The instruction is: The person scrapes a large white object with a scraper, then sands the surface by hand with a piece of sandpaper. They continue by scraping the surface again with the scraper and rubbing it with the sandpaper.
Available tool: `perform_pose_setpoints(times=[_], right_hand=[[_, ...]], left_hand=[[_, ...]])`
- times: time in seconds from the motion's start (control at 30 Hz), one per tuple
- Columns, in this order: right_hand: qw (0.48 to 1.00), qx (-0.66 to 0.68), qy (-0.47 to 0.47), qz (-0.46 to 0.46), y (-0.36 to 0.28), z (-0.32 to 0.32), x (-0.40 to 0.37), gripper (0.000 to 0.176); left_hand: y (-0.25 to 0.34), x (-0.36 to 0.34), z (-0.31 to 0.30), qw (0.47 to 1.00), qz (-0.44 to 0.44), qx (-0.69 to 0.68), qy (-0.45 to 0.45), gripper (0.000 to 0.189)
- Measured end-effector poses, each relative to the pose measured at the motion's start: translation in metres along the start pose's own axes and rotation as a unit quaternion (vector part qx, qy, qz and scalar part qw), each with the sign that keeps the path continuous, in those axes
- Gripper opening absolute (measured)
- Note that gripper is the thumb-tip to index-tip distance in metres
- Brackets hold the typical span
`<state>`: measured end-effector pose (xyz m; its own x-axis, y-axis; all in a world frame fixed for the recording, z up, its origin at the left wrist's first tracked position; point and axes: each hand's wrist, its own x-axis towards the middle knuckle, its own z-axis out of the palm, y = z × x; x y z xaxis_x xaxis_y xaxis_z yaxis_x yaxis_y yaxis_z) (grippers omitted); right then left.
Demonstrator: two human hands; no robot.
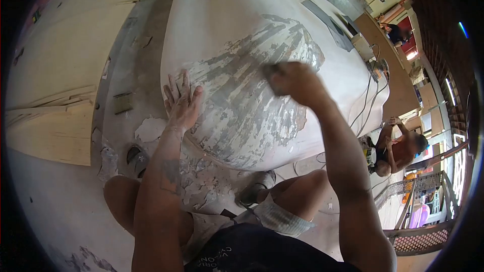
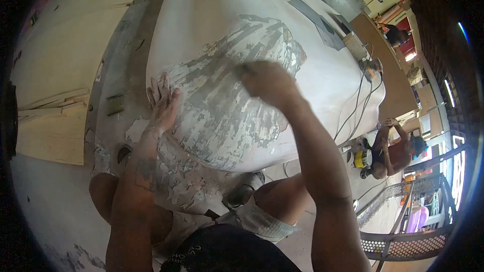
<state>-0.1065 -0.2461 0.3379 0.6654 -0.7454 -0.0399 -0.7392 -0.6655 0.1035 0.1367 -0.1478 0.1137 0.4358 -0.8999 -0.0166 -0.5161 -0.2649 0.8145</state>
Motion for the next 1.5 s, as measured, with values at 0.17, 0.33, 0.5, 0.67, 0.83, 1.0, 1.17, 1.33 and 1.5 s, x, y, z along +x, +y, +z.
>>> perform_pose_setpoints(times=[0.17, 0.33, 0.5, 0.67, 0.83, 1.0, 1.17, 1.33, 1.5], right_hand=[[0.851, 0.419, 0.265, 0.175, 0.028, -0.06, -0.001, 0.025], [0.94, 0.254, 0.2, 0.107, 0.04, -0.029, 0.023, 0.024], [0.919, 0.282, 0.251, 0.117, 0.035, -0.019, 0.045, 0.032], [0.896, 0.275, 0.309, 0.163, 0.036, -0.038, 0.034, 0.039], [0.899, 0.273, 0.31, 0.144, 0.039, -0.063, 0.017, 0.029], [0.86, 0.078, 0.502, 0.042, 0.054, -0.01, 0.055, 0.035], [0.775, 0.451, 0.419, 0.145, 0.044, -0.03, 0.023, 0.023], [0.873, 0.299, 0.367, 0.116, 0.044, -0.013, 0.018, 0.033], [0.908, 0.308, 0.248, 0.141, 0.039, -0.023, 0.0, 0.034]], left_hand=[[-0.003, 0.001, 0.002, 1.0, 0.009, 0.008, 0.001, 0.09], [0.005, -0.003, -0.004, 1.0, -0.007, 0.009, -0.009, 0.088], [0.003, -0.002, -0.002, 1.0, -0.006, 0.012, -0.008, 0.088], [0.009, -0.004, -0.007, 1.0, -0.014, 0.019, -0.017, 0.089], [0.006, -0.005, -0.007, 1.0, -0.008, 0.014, -0.013, 0.089], [0.005, -0.003, -0.004, 1.0, -0.006, 0.016, -0.011, 0.089], [0.002, -0.004, -0.002, 1.0, -0.007, 0.017, -0.011, 0.09], [0.001, -0.002, -0.002, 1.0, -0.003, 0.017, -0.013, 0.091], [0.0, 0.001, -0.001, 1.0, 0.001, 0.015, -0.009, 0.094]])
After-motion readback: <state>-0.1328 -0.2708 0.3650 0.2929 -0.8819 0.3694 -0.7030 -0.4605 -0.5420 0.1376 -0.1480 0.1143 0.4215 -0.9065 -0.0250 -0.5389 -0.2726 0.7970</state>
